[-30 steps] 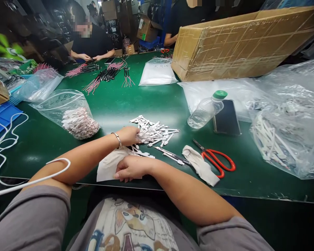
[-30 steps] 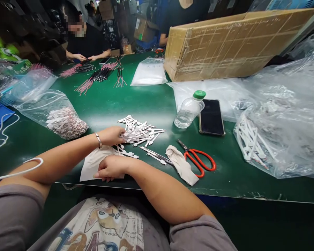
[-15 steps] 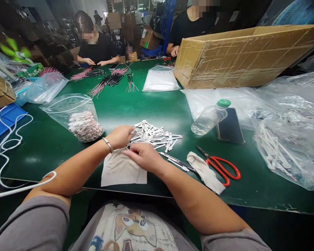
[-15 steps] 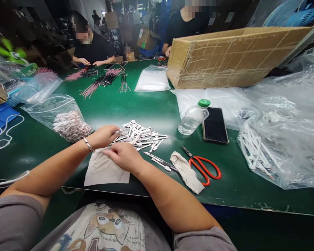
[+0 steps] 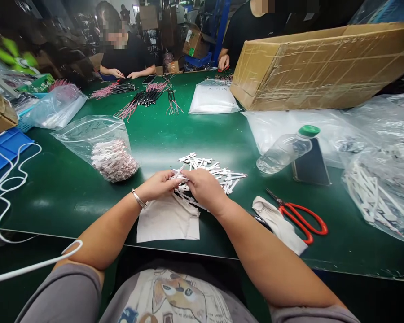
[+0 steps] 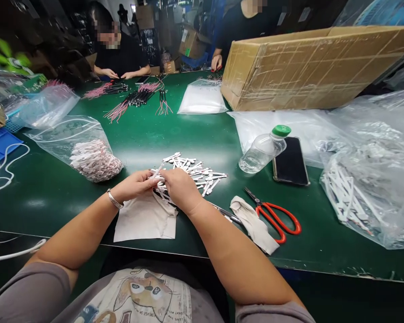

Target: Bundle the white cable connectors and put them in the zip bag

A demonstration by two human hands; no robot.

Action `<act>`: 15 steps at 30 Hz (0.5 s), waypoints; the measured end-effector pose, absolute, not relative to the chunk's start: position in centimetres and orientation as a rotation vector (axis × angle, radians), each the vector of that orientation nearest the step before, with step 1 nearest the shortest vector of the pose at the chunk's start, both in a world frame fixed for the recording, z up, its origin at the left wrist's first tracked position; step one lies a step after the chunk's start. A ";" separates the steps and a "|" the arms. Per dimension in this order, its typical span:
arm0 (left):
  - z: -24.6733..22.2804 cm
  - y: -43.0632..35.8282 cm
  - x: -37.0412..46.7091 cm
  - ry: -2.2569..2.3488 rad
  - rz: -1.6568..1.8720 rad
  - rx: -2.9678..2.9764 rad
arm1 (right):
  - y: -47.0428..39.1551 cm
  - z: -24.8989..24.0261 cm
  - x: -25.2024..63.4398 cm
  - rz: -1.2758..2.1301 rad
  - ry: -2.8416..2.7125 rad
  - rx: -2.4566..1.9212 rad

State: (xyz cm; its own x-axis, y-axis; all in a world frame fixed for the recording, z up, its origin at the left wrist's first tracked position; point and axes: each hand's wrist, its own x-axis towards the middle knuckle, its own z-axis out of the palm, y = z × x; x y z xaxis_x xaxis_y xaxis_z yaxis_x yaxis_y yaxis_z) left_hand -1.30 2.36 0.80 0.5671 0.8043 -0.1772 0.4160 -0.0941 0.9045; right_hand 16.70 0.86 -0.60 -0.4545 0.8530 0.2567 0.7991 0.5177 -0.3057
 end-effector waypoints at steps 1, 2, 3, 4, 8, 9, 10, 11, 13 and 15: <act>0.8 2.3 -1.3 1.033 0.442 1.717 | 0.8 -0.5 16.7 0.182 -2.391 -1.384; 0.9 2.2 -1.4 1.041 0.431 1.726 | 0.9 -0.5 16.8 0.173 -2.392 -1.416; 1.0 2.1 -1.5 1.047 0.417 1.731 | 1.0 -0.5 17.0 0.170 -2.389 -1.463; 1.0 2.0 -1.6 1.055 0.404 1.727 | 1.1 -0.5 17.3 0.172 -2.378 -1.522; 1.2 1.6 -2.2 1.100 0.432 1.649 | 1.6 -0.1 18.3 0.295 -2.248 -1.742; 1.3 1.5 -2.3 1.098 0.452 1.636 | 1.6 0.0 18.5 0.350 -2.224 -1.768; 1.3 1.4 -2.3 1.095 0.474 1.634 | 1.4 0.3 18.5 0.401 -2.216 -1.773; 1.4 1.3 -2.4 1.093 0.491 1.641 | 1.3 0.5 18.6 0.445 -2.217 -1.754; 1.6 1.1 -2.4 1.097 0.510 1.675 | 0.8 0.8 18.5 0.542 -2.180 -1.678; 1.8 0.9 -2.3 1.107 0.520 1.714 | 0.5 1.0 18.3 0.776 -2.048 -1.570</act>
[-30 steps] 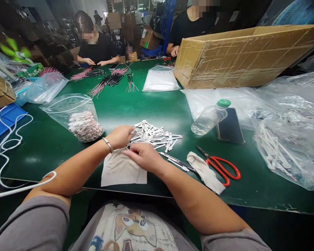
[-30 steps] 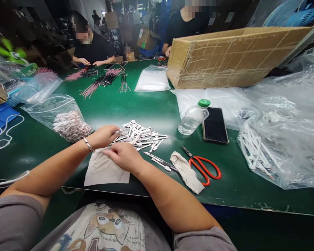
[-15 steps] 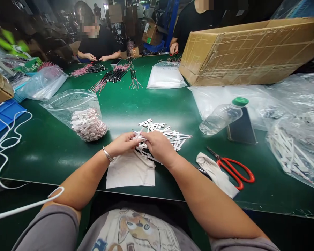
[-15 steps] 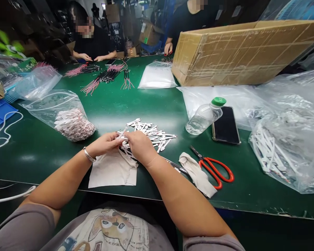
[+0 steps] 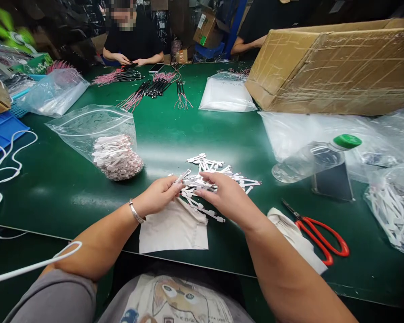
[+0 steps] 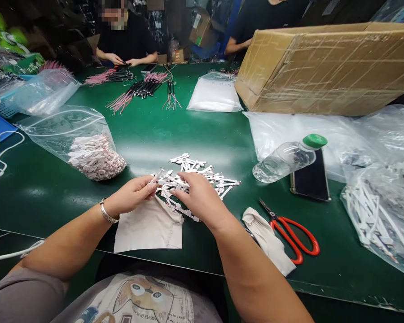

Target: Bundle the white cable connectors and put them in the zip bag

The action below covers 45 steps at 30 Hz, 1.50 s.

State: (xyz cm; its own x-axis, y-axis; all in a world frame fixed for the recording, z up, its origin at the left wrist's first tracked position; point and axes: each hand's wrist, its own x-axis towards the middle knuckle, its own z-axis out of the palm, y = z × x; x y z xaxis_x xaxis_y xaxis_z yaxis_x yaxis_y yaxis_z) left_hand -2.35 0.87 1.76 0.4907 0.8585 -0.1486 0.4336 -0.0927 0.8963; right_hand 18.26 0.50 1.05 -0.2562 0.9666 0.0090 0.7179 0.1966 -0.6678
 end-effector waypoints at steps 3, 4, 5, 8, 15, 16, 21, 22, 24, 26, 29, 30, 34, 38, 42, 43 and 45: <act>1.7 0.7 -2.2 1.098 0.541 1.671 | 0.3 1.0 17.9 1.248 -1.781 -1.423; 1.6 0.6 -2.1 1.080 0.551 1.606 | 0.4 0.9 17.8 1.340 -1.723 -1.391; 1.5 0.6 -2.0 1.054 0.558 1.519 | 0.4 0.8 17.7 1.388 -1.683 -1.372; 1.1 0.5 -1.7 0.963 0.571 1.229 | 0.6 0.6 17.4 1.464 -1.568 -1.321; 1.0 0.2 -1.6 0.857 0.512 0.989 | 0.7 0.9 17.0 1.577 -1.356 -1.187; 1.0 0.2 -1.7 0.845 0.499 0.958 | 0.6 1.0 16.9 1.576 -1.375 -1.155; 1.0 0.2 -1.7 0.769 0.458 0.803 | 0.5 1.2 16.9 1.548 -1.354 -1.130; 1.0 0.2 -1.7 0.755 0.451 0.790 | 0.5 1.1 16.9 1.527 -1.335 -1.164; 1.0 0.2 -1.7 0.735 0.438 0.767 | 0.6 0.8 16.8 1.476 -1.305 -1.216; 1.1 0.1 -1.6 0.732 0.438 0.746 | 0.7 0.4 16.7 1.428 -1.269 -1.240; 1.1 0.1 -1.6 0.769 0.454 0.746 | 0.9 -0.3 16.7 1.260 -1.177 -1.257; 1.1 0.1 -1.6 0.788 0.460 0.739 | 0.9 -0.4 16.8 1.143 -1.149 -1.257; 0.9 0.1 -1.4 0.817 0.523 0.604 | 0.5 -0.1 16.9 0.491 -1.350 -1.172; 0.4 -0.1 -1.2 0.729 0.635 0.503 | -0.4 0.4 16.2 0.280 -2.050 -0.917; -0.1 -0.3 -1.0 0.710 0.654 0.494 | -0.8 0.4 15.7 0.390 -2.277 -0.773; -0.1 -0.3 -1.0 0.715 0.656 0.515 | -0.7 0.4 15.7 0.445 -2.244 -0.752; -0.1 -0.4 -0.9 0.726 0.672 0.576 | -0.7 0.3 15.8 0.549 -2.097 -0.802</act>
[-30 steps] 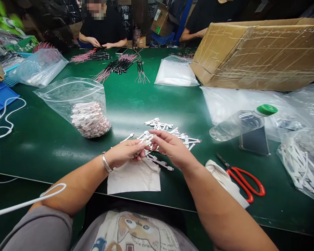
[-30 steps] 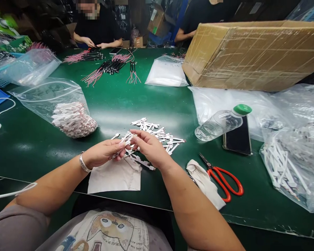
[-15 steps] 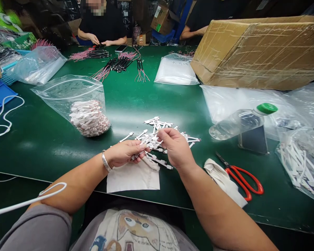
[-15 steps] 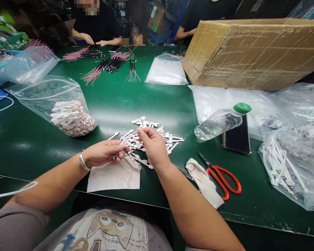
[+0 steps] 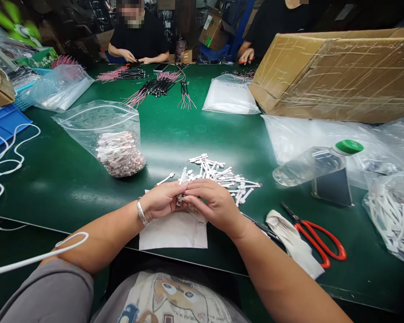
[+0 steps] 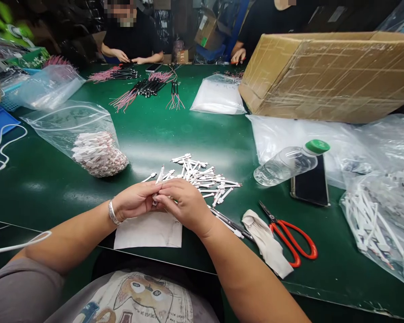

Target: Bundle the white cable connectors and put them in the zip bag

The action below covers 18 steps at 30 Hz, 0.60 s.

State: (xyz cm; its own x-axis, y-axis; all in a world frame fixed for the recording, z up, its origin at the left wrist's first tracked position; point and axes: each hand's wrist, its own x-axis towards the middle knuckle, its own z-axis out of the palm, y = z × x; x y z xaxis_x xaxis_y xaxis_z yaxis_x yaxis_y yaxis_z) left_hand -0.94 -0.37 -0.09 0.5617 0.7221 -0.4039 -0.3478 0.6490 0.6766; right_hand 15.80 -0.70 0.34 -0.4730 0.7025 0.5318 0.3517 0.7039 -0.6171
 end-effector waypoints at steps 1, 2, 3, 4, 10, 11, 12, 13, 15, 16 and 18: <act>-0.1 -0.4 -0.9 0.732 0.688 0.622 | -0.7 0.3 15.9 0.584 -1.985 -0.888; 0.0 -0.4 -1.0 0.742 0.712 0.691 | -0.7 0.3 15.9 0.617 -1.867 -0.997; 0.0 -0.4 -1.0 0.754 0.732 0.787 | -0.7 0.2 16.0 0.654 -1.763 -1.105; 0.0 -0.4 -1.0 0.765 0.748 0.905 | -0.7 0.1 16.0 0.695 -1.694 -1.192; -0.5 -0.1 -1.1 0.777 0.651 1.636 | -0.7 -0.3 15.7 0.655 -2.032 -1.015; -0.6 0.0 -1.2 0.783 0.633 1.708 | -0.7 -0.4 15.7 0.617 -2.085 -0.968; -0.6 0.1 -1.2 0.785 0.622 1.761 | -0.6 -0.4 15.7 0.595 -2.120 -0.941; -0.7 0.1 -1.2 0.782 0.614 1.796 | -0.6 -0.5 15.7 0.584 -2.142 -0.931; -0.7 0.2 -1.3 0.771 0.613 1.831 | -0.5 -0.6 15.8 0.581 -2.169 -0.934; -0.7 0.2 -1.2 0.771 0.615 1.835 | -0.5 -0.6 15.9 0.584 -2.175 -0.939; -0.8 0.2 -1.2 0.780 0.622 1.823 | -0.5 -0.6 16.0 0.595 -2.178 -0.954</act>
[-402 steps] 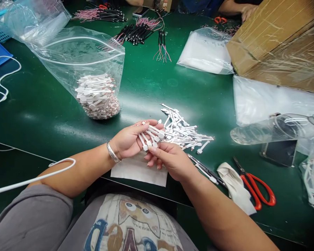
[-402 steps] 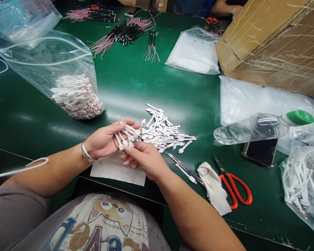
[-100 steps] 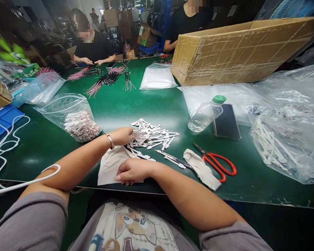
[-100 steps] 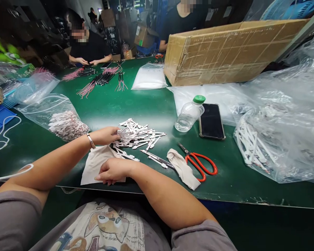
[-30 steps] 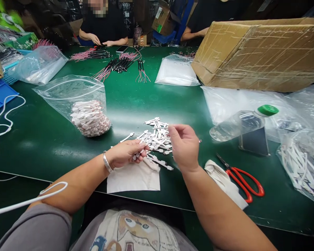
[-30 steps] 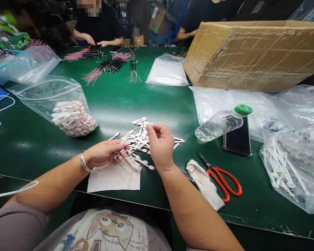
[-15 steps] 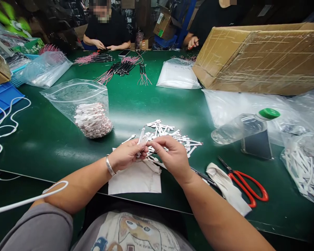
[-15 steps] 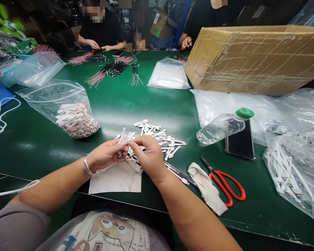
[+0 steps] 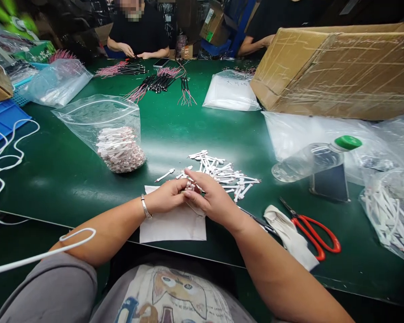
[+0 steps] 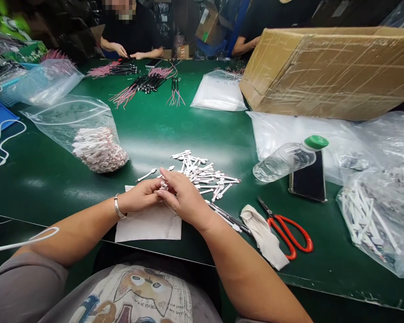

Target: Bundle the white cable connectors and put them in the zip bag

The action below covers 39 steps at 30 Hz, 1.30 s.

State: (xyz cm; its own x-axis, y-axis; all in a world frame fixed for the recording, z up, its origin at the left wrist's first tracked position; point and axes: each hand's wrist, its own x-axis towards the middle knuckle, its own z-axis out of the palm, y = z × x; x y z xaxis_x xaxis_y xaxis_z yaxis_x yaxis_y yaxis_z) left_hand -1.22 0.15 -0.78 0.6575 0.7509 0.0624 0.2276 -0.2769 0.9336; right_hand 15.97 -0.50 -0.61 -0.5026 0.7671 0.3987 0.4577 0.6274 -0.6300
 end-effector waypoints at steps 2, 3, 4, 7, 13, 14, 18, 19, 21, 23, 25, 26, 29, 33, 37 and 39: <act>-0.9 0.1 -1.2 0.799 0.625 1.809 | -0.6 -0.6 16.0 0.605 -2.177 -0.967; -1.0 0.1 -1.2 0.803 0.628 1.807 | -0.6 -0.6 16.0 0.604 -2.182 -0.969; -1.1 0.0 -1.1 0.804 0.630 1.807 | -0.7 -0.6 16.0 0.593 -2.195 -0.965; -1.6 0.0 -1.1 0.803 0.635 1.812 | -0.8 -0.6 15.8 0.531 -2.282 -0.921; -1.1 -0.2 -1.0 0.790 0.698 1.751 | -1.0 -0.4 15.8 0.527 -2.291 -0.965; -0.8 -0.2 -1.0 0.812 0.747 1.692 | -1.1 -0.4 15.8 0.542 -2.234 -0.997; 0.9 -0.6 -1.0 0.932 1.077 1.317 | -1.1 -0.6 15.9 0.927 -1.938 -1.117; 1.2 -0.7 -1.0 0.944 1.134 1.267 | -1.2 -0.7 15.8 1.094 -1.883 -1.092; 1.6 -1.1 -1.0 0.953 1.162 1.284 | -1.3 -0.7 15.4 1.366 -1.807 -0.992; 1.8 -1.5 -1.0 0.952 1.091 1.403 | -1.5 -0.6 15.1 1.468 -1.786 -0.920; 1.8 -1.9 -0.9 0.931 0.988 1.529 | -1.7 -0.2 14.9 1.481 -1.813 -0.898; 1.8 -2.1 -0.9 0.914 0.941 1.571 | -1.8 -0.1 14.8 1.498 -1.816 -0.893; 1.9 -2.4 -0.8 0.872 0.880 1.588 | -2.2 0.3 14.5 1.750 -1.673 -0.887; 2.0 -2.5 -0.8 0.902 0.847 1.450 | -2.6 0.3 14.1 2.099 -1.459 -0.980; 1.9 -2.3 -0.7 0.908 0.808 1.118 | -2.6 0.1 14.0 2.152 -1.410 -1.023; 1.8 -2.0 -0.7 0.913 0.858 1.030 | -2.5 0.0 14.1 2.193 -1.333 -1.019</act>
